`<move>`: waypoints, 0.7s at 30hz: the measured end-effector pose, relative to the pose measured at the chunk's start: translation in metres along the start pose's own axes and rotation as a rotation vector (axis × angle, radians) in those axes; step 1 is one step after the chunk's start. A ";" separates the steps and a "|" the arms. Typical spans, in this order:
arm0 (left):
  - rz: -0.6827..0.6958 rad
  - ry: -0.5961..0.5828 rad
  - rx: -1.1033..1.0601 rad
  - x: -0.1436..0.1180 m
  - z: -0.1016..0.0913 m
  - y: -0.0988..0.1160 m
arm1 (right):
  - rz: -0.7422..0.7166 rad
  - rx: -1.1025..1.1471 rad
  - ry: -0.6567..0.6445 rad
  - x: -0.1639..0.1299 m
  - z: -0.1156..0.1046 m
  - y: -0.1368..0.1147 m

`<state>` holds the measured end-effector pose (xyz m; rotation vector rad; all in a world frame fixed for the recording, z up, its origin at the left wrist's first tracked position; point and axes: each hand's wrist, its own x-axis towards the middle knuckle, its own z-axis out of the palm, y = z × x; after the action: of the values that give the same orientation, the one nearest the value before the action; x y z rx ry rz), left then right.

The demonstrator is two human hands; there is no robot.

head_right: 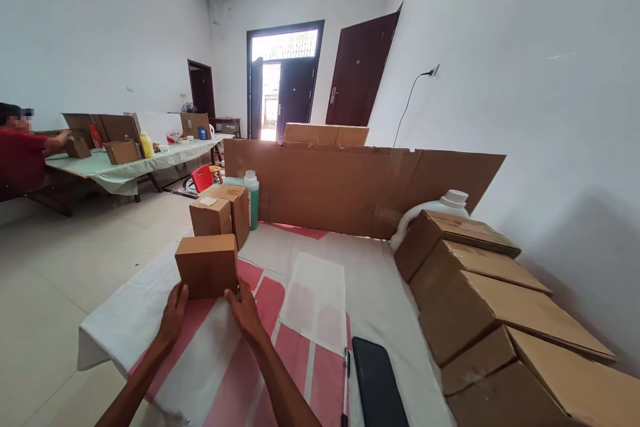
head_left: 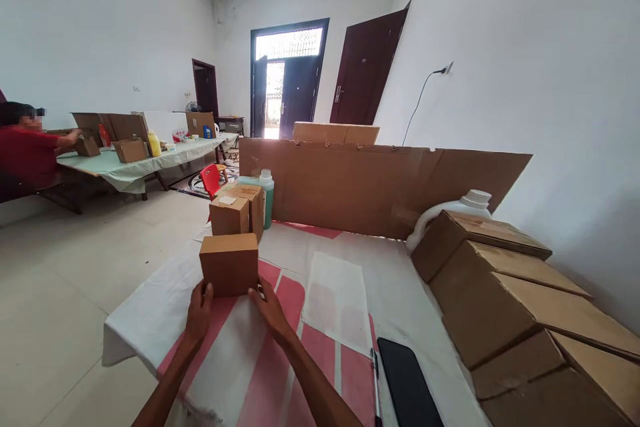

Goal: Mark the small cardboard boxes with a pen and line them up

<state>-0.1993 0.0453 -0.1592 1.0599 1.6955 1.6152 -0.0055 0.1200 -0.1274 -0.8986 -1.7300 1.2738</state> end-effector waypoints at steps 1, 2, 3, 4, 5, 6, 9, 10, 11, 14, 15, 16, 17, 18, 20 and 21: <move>-0.042 0.035 0.011 -0.015 0.004 0.000 | 0.013 -0.009 0.009 -0.016 -0.012 -0.001; -0.078 0.049 0.010 -0.029 0.010 0.002 | 0.010 -0.034 0.020 -0.035 -0.024 -0.004; -0.108 0.040 -0.003 -0.042 0.015 0.006 | -0.013 -0.078 0.033 -0.055 -0.035 -0.008; -0.131 0.013 -0.022 -0.053 0.021 0.011 | -0.052 -0.142 0.044 -0.075 -0.045 -0.013; -0.149 -0.023 -0.042 -0.062 0.027 0.017 | -0.103 -0.221 0.053 -0.095 -0.052 -0.018; -0.164 -0.058 -0.061 -0.069 0.033 0.023 | -0.160 -0.304 0.063 -0.114 -0.057 -0.023; -0.195 -0.156 -0.090 -0.084 0.050 0.040 | -0.289 -0.483 0.111 -0.158 -0.065 -0.031; -0.205 -0.186 -0.088 -0.088 0.055 0.044 | -0.314 -0.510 0.139 -0.167 -0.067 -0.032; -0.215 -0.215 -0.082 -0.092 0.059 0.048 | -0.325 -0.523 0.170 -0.174 -0.069 -0.032; -0.229 -0.291 -0.041 -0.104 0.067 0.053 | -0.293 -0.503 0.264 -0.180 -0.079 -0.026; -0.226 -0.306 -0.022 -0.107 0.069 0.055 | -0.269 -0.481 0.293 -0.179 -0.083 -0.023; -0.216 -0.313 -0.002 -0.111 0.069 0.057 | -0.239 -0.454 0.322 -0.178 -0.088 -0.020; -0.202 -0.314 0.020 -0.114 0.070 0.059 | -0.207 -0.422 0.349 -0.176 -0.093 -0.016; -0.181 -0.312 0.043 -0.117 0.070 0.062 | -0.175 -0.385 0.373 -0.174 -0.098 -0.013; -0.126 -0.301 0.090 -0.123 0.070 0.069 | -0.105 -0.299 0.407 -0.171 -0.106 -0.008; -0.097 -0.296 0.112 -0.125 0.071 0.073 | -0.070 -0.252 0.417 -0.171 -0.110 -0.007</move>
<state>-0.0622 -0.0248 -0.1107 1.1869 1.6234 1.2463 0.1669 0.0127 -0.1322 -1.1452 -1.5865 0.7633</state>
